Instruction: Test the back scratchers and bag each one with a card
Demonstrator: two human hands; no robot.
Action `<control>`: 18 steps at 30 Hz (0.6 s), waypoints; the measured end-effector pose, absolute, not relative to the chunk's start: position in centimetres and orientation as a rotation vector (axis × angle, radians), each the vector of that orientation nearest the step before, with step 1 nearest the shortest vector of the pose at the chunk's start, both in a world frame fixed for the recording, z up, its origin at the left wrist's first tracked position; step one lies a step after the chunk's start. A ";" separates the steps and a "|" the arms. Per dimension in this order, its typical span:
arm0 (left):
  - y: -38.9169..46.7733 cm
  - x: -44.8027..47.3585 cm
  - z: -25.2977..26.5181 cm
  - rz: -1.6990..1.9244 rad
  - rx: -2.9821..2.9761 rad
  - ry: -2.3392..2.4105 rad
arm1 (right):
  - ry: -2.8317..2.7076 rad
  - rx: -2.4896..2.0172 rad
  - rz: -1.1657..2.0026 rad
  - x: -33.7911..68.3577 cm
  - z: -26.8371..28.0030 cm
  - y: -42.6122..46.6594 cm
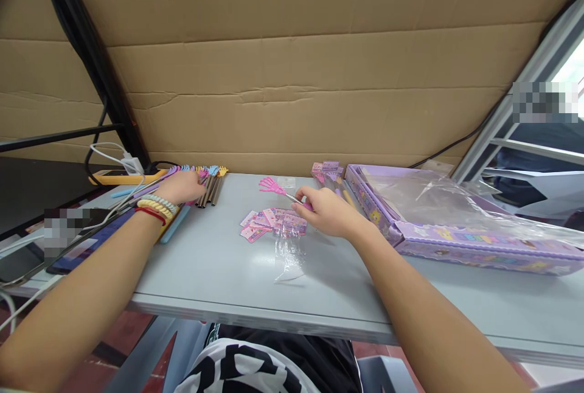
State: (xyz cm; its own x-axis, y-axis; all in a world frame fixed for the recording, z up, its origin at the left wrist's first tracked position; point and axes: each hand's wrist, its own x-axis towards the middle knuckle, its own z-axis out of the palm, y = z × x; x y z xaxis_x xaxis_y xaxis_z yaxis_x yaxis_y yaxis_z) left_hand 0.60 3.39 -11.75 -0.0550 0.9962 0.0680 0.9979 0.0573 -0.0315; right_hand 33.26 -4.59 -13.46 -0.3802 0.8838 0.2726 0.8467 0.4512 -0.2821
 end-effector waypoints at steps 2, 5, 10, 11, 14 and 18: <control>2.7 1.9 -11.8 -0.070 -2.145 -2.173 | -2.326 -1.464 0.120 33.2 -13.4 -4.6; 2.1 2.6 -11.9 -0.064 -2.201 -2.126 | -2.349 -1.441 0.111 33.3 -13.4 -4.7; 2.9 1.1 -12.0 -0.188 -2.084 -2.191 | -2.372 -1.367 0.111 33.5 -13.6 -4.3; 3.2 0.6 -12.1 -0.206 -2.046 -2.216 | -2.375 -1.346 0.099 33.5 -13.7 -4.2; 4.2 -0.8 -12.5 -0.226 -1.959 -2.297 | -2.366 -1.341 0.083 33.6 -13.7 -4.1; 5.3 -2.0 -13.5 -0.296 -1.934 -2.370 | -2.369 -1.373 0.123 33.6 -13.7 -4.2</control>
State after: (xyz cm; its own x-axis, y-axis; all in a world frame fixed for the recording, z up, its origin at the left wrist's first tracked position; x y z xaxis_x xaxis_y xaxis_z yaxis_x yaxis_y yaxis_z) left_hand -2.03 5.32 -13.53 -0.2066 0.9629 0.1736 0.9760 0.1904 0.1052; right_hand 33.60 -4.15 -13.72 -0.4387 0.8492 0.2939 0.8143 0.5140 -0.2695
